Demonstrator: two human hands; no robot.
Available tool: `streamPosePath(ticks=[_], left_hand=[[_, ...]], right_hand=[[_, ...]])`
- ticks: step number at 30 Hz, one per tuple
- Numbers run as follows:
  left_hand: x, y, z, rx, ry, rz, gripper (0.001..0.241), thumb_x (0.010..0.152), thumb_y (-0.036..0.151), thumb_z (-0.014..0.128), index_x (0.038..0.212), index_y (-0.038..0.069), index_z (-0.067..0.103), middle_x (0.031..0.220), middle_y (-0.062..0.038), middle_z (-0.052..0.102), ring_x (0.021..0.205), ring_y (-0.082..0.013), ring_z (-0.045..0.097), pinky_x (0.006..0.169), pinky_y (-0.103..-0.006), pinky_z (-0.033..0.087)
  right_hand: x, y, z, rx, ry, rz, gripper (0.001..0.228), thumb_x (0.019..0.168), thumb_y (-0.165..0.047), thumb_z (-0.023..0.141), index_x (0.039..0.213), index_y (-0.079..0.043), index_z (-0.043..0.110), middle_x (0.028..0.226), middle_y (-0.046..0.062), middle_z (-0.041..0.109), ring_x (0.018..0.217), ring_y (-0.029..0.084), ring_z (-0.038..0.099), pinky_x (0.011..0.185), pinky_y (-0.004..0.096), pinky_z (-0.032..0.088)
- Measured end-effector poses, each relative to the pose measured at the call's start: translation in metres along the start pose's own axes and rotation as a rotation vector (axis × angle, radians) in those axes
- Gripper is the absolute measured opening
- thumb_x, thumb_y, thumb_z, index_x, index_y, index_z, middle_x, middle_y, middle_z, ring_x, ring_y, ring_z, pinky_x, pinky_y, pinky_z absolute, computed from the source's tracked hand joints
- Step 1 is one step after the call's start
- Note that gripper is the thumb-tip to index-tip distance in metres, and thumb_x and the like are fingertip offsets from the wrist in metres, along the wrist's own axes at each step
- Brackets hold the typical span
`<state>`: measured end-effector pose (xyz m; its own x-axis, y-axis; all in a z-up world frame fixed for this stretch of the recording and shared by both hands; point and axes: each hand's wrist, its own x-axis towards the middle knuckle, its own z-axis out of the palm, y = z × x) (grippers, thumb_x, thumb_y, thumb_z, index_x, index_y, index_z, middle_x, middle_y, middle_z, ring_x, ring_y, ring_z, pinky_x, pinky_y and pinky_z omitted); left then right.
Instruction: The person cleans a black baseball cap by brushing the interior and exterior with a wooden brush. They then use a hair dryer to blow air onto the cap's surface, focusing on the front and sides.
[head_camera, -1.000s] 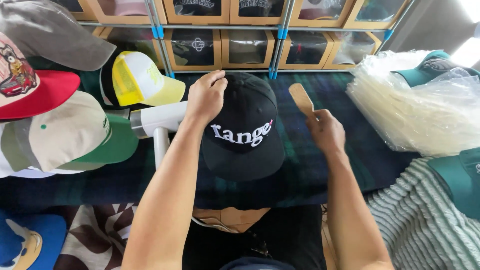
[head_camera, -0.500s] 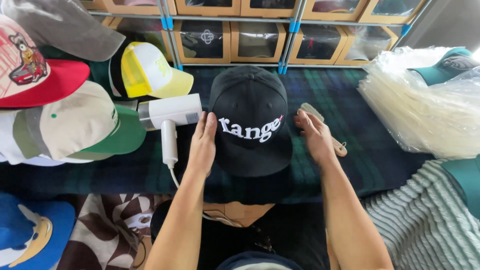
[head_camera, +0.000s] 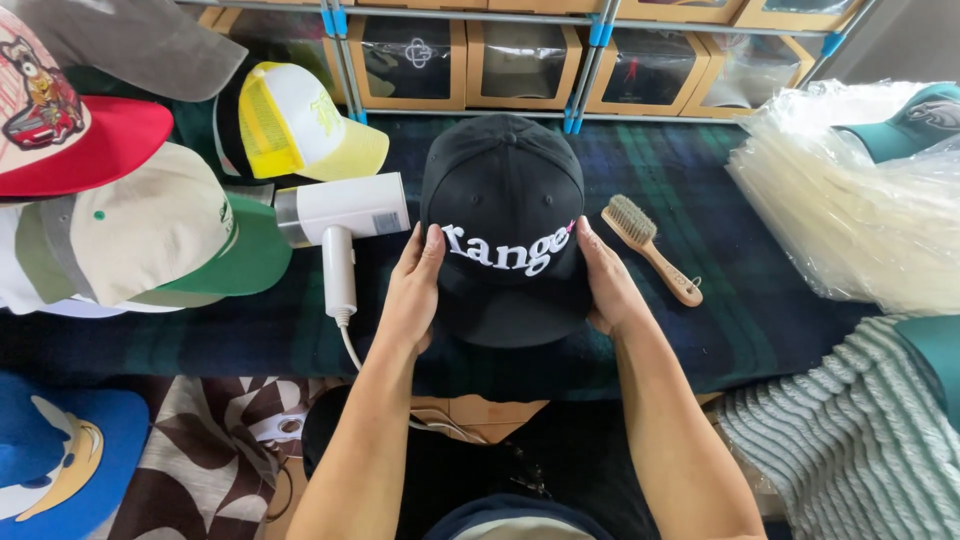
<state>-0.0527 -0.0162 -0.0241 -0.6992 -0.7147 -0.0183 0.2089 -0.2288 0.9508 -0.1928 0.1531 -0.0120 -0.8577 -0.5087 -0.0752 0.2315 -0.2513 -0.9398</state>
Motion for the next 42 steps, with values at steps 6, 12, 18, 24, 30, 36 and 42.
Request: streamPosePath(ticks=[6,12,18,24,30,36,42], left_hand=[[0.027,-0.011,-0.003,-0.088,0.001,-0.038,0.074,0.098,0.045,0.065,0.155,0.003,0.040,0.150,-0.028,0.049,0.139,-0.0422,0.050,0.106,-0.0544,0.049],[0.084,0.014,0.026,-0.084,-0.022,0.067,0.078,0.098,0.048,0.065,0.154,0.000,0.039,0.150,-0.028,0.050,0.140,-0.0407,0.048,0.108,-0.0531,0.048],[0.166,0.005,0.039,0.143,0.012,0.081,0.086,0.094,0.064,0.064,0.153,0.005,0.044,0.154,-0.021,0.048,0.147,-0.0355,0.040,0.120,-0.0465,0.036],[0.217,-0.035,0.042,0.159,0.055,0.055,0.087,0.093,0.066,0.065,0.154,0.007,0.044,0.156,-0.020,0.046,0.148,-0.0337,0.038,0.122,-0.0453,0.034],[0.201,-0.020,0.046,0.196,0.102,0.039,0.071,0.102,0.053,0.055,0.151,0.003,0.048,0.151,-0.023,0.052,0.145,-0.0352,0.044,0.120,-0.0452,0.039],[0.177,-0.018,0.046,0.250,0.164,0.026,0.045,0.103,0.024,0.054,0.144,0.005,0.057,0.134,-0.019,0.066,0.131,-0.0343,0.059,0.107,-0.0458,0.051],[0.193,0.025,0.054,0.084,0.146,0.439,0.040,0.100,0.015,0.064,0.137,0.003,0.060,0.116,-0.021,0.068,0.109,-0.0275,0.066,0.093,-0.0416,0.059]], right_hand=[[-0.005,-0.022,0.019,-0.038,0.068,0.038,0.057,0.095,-0.044,0.069,0.136,-0.005,0.064,0.108,0.027,0.070,0.096,0.038,0.073,0.078,0.060,0.062],[0.083,-0.013,0.000,-0.079,0.047,-0.047,0.056,0.096,-0.048,0.070,0.134,-0.006,0.065,0.109,0.025,0.070,0.097,0.037,0.074,0.077,0.058,0.063],[0.147,-0.019,0.024,0.065,-0.007,-0.053,0.060,0.094,-0.049,0.071,0.130,-0.001,0.067,0.111,0.026,0.072,0.096,0.041,0.075,0.071,0.059,0.064],[0.191,0.000,0.017,0.094,0.029,-0.028,0.057,0.093,-0.048,0.075,0.126,-0.002,0.068,0.111,0.026,0.071,0.097,0.043,0.075,0.075,0.060,0.063],[0.188,-0.002,0.019,0.078,0.008,-0.055,0.049,0.096,-0.042,0.072,0.128,-0.006,0.068,0.108,0.024,0.070,0.100,0.041,0.074,0.078,0.058,0.064],[0.225,0.034,-0.008,-0.075,0.180,-0.162,0.019,0.092,-0.029,0.080,0.098,-0.012,0.075,0.066,0.009,0.061,0.053,0.023,0.068,0.042,0.031,0.058],[0.192,-0.044,0.017,0.252,0.079,-0.422,0.010,0.093,-0.005,0.073,0.086,-0.001,0.068,0.072,0.013,0.063,0.066,0.025,0.073,0.058,0.033,0.063]])
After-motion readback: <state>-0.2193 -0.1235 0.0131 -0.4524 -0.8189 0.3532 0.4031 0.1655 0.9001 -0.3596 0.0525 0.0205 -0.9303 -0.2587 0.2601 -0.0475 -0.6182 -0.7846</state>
